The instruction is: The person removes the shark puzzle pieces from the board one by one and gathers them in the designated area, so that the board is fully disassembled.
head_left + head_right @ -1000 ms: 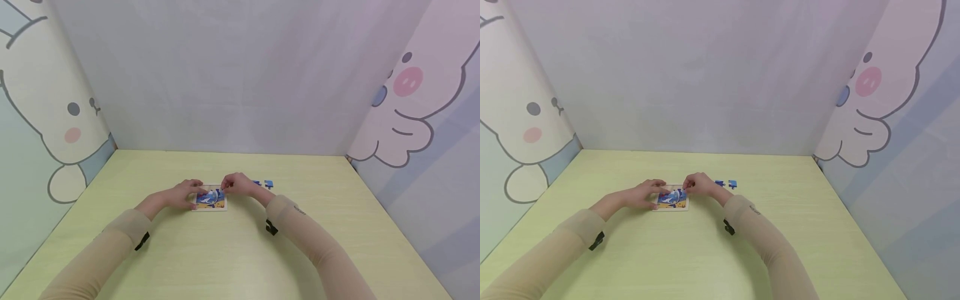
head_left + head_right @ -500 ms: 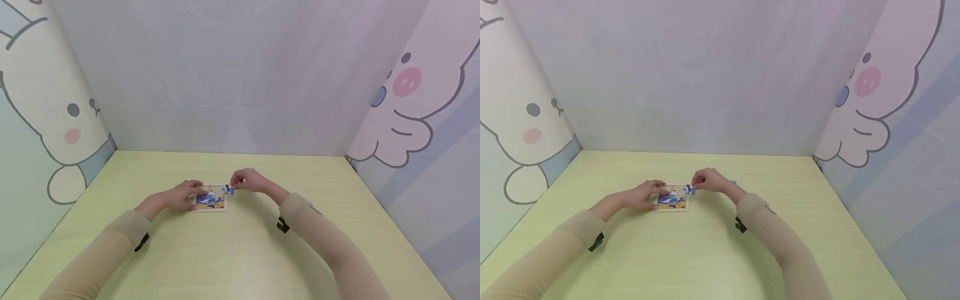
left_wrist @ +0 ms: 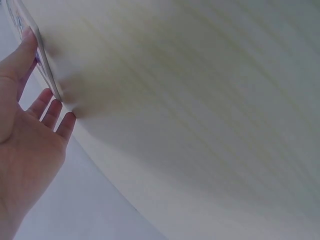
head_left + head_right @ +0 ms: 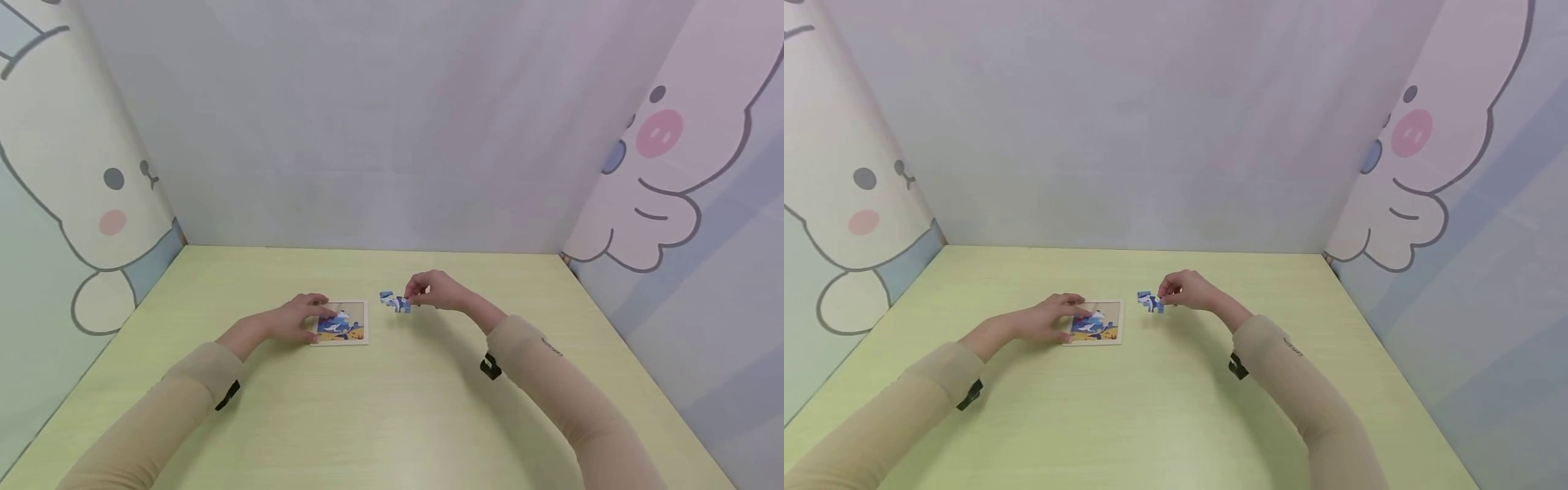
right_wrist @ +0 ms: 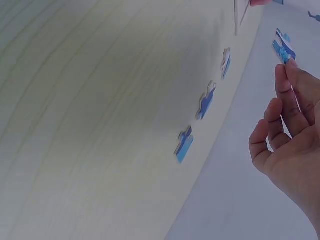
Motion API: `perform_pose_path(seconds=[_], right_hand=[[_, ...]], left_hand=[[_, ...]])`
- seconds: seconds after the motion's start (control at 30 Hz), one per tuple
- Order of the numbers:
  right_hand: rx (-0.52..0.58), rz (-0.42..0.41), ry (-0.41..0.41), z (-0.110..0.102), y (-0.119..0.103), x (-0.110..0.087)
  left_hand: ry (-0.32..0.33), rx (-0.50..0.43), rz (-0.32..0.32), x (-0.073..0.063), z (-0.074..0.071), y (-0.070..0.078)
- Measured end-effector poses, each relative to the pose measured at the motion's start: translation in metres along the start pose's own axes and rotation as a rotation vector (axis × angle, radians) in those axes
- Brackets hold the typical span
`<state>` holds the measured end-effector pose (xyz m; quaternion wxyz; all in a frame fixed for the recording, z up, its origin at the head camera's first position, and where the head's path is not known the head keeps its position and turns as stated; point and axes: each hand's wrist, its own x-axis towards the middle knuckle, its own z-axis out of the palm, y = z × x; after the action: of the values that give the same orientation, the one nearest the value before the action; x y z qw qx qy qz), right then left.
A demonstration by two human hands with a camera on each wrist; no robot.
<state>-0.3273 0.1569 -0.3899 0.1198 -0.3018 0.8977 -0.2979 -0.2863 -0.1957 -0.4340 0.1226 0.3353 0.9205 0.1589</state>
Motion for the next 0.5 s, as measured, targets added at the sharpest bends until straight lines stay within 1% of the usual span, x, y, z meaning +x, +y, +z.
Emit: perform_pose_path(seconds=[0.1, 0.3, 0.5], right_hand=[[0.004, 0.016, 0.012, -0.003, 0.009, -0.008], [0.016, 0.017, 0.020, -0.006, 0.027, -0.022], [0.036, 0.028, -0.008, -0.008, 0.043, -0.034]], left_hand=[[0.000, -0.001, 0.003, -0.001, 0.000, 0.000], [-0.003, -0.001, 0.000, -0.002, 0.000, 0.001], [-0.002, -0.001, -0.003, -0.002, 0.000, 0.001]])
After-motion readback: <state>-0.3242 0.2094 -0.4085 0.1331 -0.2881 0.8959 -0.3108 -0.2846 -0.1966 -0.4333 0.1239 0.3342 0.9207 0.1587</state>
